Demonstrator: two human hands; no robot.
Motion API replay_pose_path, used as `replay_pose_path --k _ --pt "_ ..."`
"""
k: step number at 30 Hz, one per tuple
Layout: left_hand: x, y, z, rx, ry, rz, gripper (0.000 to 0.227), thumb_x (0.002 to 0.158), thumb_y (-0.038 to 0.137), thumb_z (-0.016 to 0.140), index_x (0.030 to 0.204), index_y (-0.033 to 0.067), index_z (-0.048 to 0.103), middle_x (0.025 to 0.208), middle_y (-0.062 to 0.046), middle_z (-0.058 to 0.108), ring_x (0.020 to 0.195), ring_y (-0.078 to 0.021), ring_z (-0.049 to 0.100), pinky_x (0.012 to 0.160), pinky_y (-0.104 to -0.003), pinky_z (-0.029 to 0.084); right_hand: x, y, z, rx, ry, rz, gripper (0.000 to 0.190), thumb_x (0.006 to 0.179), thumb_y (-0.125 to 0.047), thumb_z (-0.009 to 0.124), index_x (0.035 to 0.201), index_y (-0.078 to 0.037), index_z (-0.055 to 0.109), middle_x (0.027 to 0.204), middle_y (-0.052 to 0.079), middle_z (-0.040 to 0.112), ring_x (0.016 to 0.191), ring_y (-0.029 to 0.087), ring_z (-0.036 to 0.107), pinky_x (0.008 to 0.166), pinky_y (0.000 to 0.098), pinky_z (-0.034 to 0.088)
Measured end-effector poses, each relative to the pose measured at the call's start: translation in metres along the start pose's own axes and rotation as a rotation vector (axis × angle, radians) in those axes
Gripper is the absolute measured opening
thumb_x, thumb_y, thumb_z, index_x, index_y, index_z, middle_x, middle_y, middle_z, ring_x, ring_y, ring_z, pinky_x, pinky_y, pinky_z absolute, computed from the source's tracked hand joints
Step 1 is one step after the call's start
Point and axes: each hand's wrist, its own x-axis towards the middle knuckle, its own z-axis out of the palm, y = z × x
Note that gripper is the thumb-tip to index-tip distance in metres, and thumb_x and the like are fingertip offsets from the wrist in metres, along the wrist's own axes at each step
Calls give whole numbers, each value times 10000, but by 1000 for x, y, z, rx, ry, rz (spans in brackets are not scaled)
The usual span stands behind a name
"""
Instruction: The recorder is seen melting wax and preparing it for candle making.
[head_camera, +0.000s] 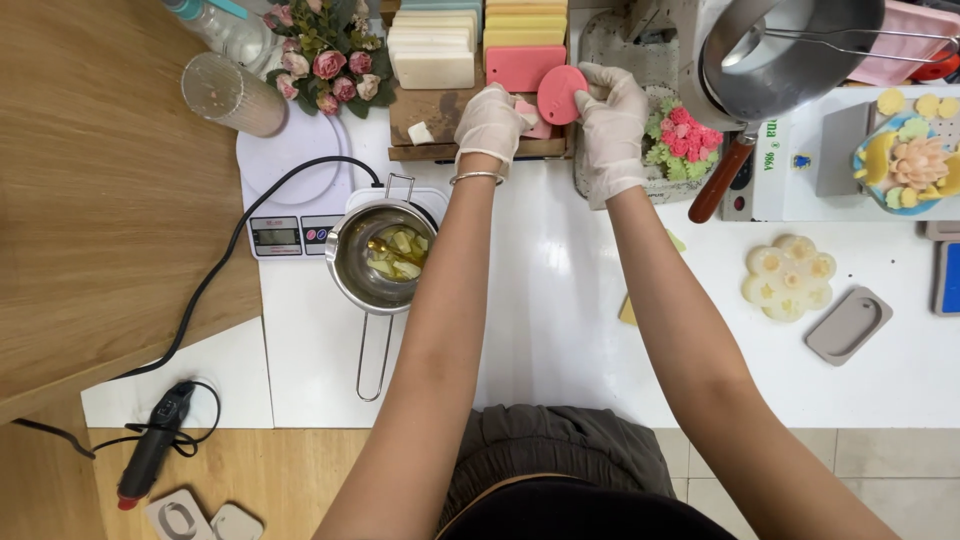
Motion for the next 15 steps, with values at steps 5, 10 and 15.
replay_pose_path --k 5,10,15 --pt "0 -19 -5 -36 101 -32 309 739 312 838 987 154 742 1069 -78 762 1002 -282 728 827 -371 584 9 -26 14 -199 -117 111 264 894 102 705 1146 24 702 1031 58 749 891 110 695 835 233 591" --pt "-5 -25 -26 -140 71 -74 283 740 289 836 933 103 746 1025 -110 740 978 -289 718 826 -367 571 28 -25 19 -314 -187 100 218 897 95 689 1090 3 734 1051 70 773 931 107 720 879 220 585" --pt "-25 -32 -36 -358 113 14 279 759 213 802 940 42 676 924 -138 764 858 -286 779 759 -382 603 50 -5 19 -343 -309 36 177 921 80 685 1058 -9 752 1035 49 784 940 117 741 898 245 599"
